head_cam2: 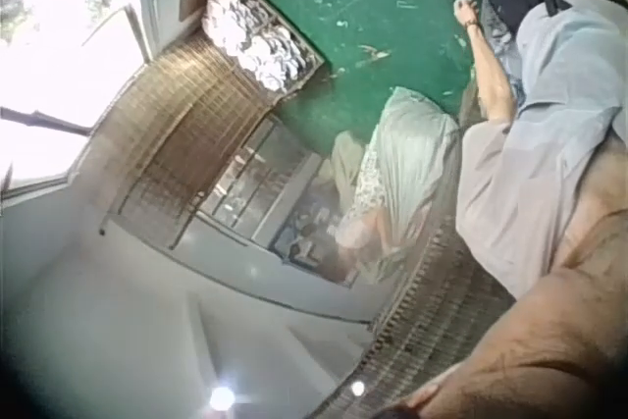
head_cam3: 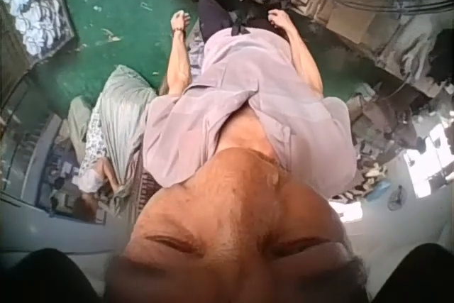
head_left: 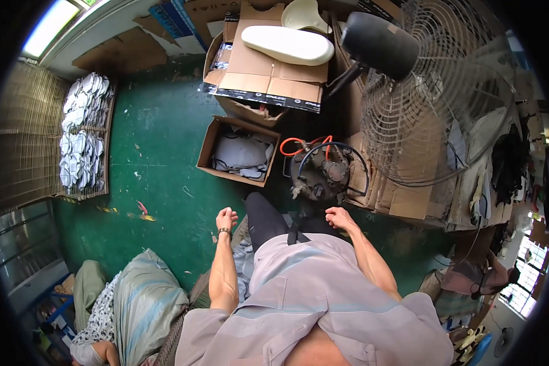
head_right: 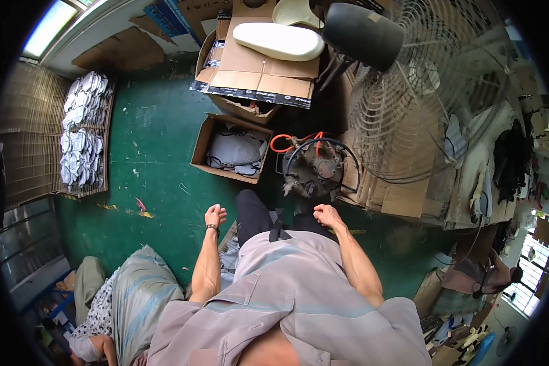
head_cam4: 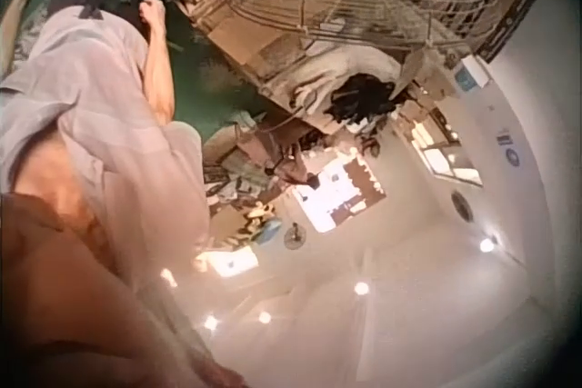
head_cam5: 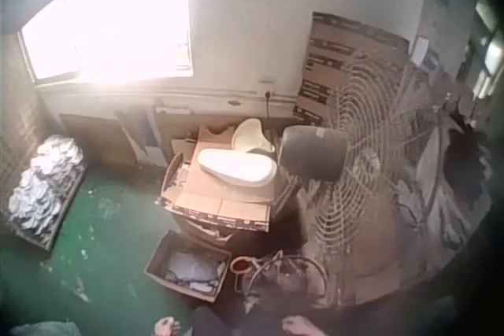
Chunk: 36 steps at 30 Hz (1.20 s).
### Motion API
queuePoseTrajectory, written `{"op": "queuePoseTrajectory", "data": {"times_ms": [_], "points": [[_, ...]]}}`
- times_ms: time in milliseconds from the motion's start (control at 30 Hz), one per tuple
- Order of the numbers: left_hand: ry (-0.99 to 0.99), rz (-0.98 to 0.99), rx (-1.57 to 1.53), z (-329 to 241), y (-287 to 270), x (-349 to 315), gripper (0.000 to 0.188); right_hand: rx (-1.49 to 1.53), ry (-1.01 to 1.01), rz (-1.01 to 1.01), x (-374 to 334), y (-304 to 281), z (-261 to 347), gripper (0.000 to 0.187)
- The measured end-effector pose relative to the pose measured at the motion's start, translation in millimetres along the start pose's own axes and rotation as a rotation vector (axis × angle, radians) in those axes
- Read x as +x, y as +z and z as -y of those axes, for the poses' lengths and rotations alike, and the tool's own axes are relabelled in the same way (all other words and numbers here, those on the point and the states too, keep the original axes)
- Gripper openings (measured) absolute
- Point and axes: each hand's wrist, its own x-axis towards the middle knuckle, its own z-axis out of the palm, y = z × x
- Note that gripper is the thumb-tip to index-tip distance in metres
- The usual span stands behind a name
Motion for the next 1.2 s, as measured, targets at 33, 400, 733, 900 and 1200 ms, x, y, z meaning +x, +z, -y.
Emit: {"op": "queuePoseTrajectory", "data": {"times_ms": [33,400,733,900,1200], "points": [[0.012,-0.021,-0.027,13.7,12.6,-14.5,0.032,0.040,-0.004,-0.039,-0.7,-12.3,-21.6,0.041],[-0.164,-0.217,-0.161,180.4,91.3,-147.1,0.028,-0.080,0.128,-0.083,-19.6,-62.3,-208.0,0.015],[-0.133,0.044,-0.047,134.1,125.7,-124.2,0.026,-0.157,-0.039,-0.153,-42.6,-48.9,-227.2,0.030],[-0.045,0.104,-0.028,87.6,147.8,-104.6,0.030,-0.265,0.018,-0.162,-60.8,-61.7,-210.4,0.031],[-0.072,0.073,0.081,73.9,135.7,-84.9,0.028,0.023,0.022,-0.060,-50.9,-39.1,-127.0,0.031]]}}
